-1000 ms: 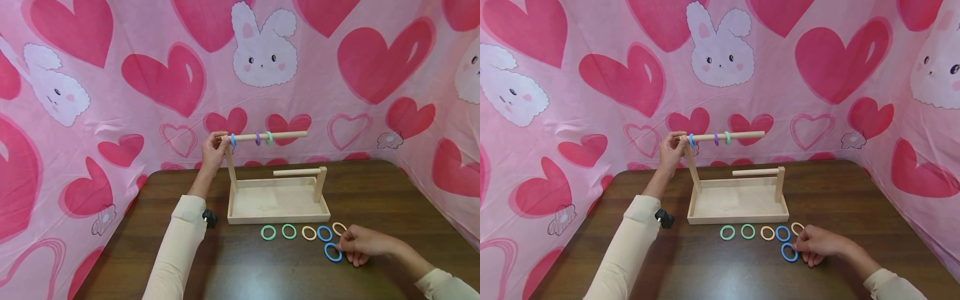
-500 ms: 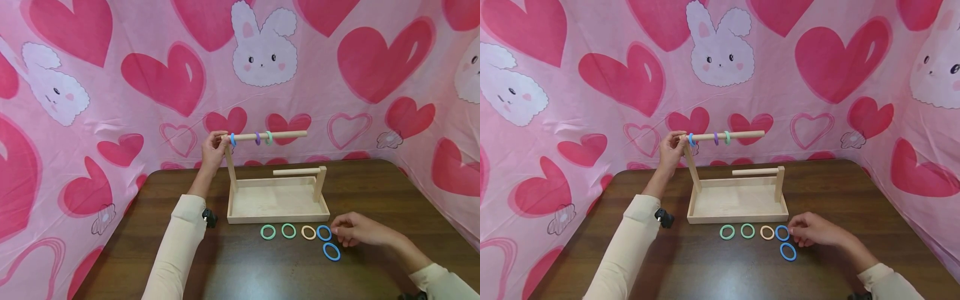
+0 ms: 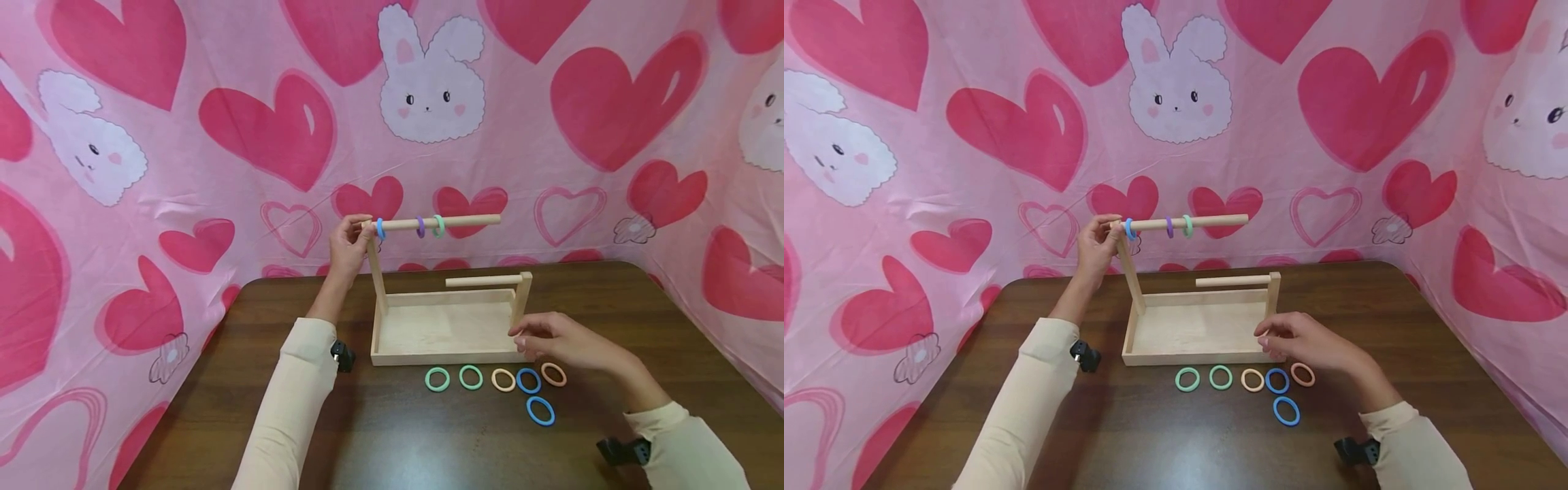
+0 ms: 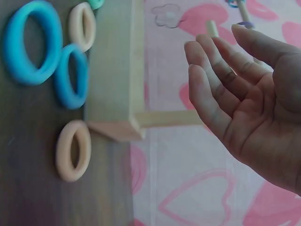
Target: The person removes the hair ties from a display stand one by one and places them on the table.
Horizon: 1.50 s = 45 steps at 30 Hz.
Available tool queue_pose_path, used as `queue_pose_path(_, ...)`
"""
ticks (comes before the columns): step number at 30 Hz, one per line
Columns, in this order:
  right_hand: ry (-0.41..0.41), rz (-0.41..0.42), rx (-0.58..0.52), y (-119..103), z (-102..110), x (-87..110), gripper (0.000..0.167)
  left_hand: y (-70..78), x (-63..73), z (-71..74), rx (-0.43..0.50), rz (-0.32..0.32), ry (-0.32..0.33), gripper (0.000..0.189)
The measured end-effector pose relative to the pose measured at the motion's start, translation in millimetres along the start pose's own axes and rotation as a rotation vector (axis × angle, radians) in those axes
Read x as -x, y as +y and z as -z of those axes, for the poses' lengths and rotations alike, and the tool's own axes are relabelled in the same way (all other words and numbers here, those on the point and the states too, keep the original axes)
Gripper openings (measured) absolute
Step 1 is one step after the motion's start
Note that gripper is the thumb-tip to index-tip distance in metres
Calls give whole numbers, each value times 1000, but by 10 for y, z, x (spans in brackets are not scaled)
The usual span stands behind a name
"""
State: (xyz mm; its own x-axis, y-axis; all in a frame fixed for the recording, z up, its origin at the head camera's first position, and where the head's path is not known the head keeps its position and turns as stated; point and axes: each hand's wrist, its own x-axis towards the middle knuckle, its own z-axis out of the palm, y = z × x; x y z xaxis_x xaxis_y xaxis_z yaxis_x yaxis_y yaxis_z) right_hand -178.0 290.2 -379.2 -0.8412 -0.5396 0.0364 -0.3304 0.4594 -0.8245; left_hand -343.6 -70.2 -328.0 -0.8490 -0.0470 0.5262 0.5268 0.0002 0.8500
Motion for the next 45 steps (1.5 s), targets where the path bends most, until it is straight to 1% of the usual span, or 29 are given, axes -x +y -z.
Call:
queue_pose_path(4, 12, 16, 1, -101, 0, -112, 27, 8, 6, -6, -2, 5, 0, 22)
queue_pose_path(6, 37, 38, 13, -148, -2, -171, 26, 7, 4, -7, 0, 4, -1, 22)
queue_pose_path(9, 81, 65, 1, -212, -6, -271, 27, 3, 5, -5, 0, 6, 1, 23)
queue_pose_path(16, 172, 70, -96, -376, -36, -533, 28, -1, 3, 3, -8, 9, 3, 23)
queue_pose_path(21, 288, 88, -173, -502, -53, -766, 31, 4, 5, 6, 13, 13, -1, 23)
queue_pose_path(25, 370, 94, -299, -565, -100, -942, 30, 0, 0, 4, 25, 7, -5, 22)
queue_pose_path(29, 439, 87, -468, -591, -159, -1119, 21, -8, 0, 5, 14, 10, 3, 21)
queue_pose_path(32, 517, 80, -576, -604, -199, -1254, 16, -10, -1, 6, 13, 13, 0, 21)
queue_pose_path(36, 618, 58, -709, -624, -256, -1422, 16, -12, -5, 5, 21, 8, -6, 22)
queue_pose_path(39, 675, 43, -805, -632, -297, -1531, 18, -15, -8, 3, 17, 6, -5, 22)
queue_pose_path(42, 721, 36, -874, -633, -337, -1625, 20, -17, -11, 4, 10, 8, -2, 22)
queue_pose_path(45, 763, 29, -908, -644, -372, -1702, 20, -18, -15, 9, -1, 7, 4, 21)
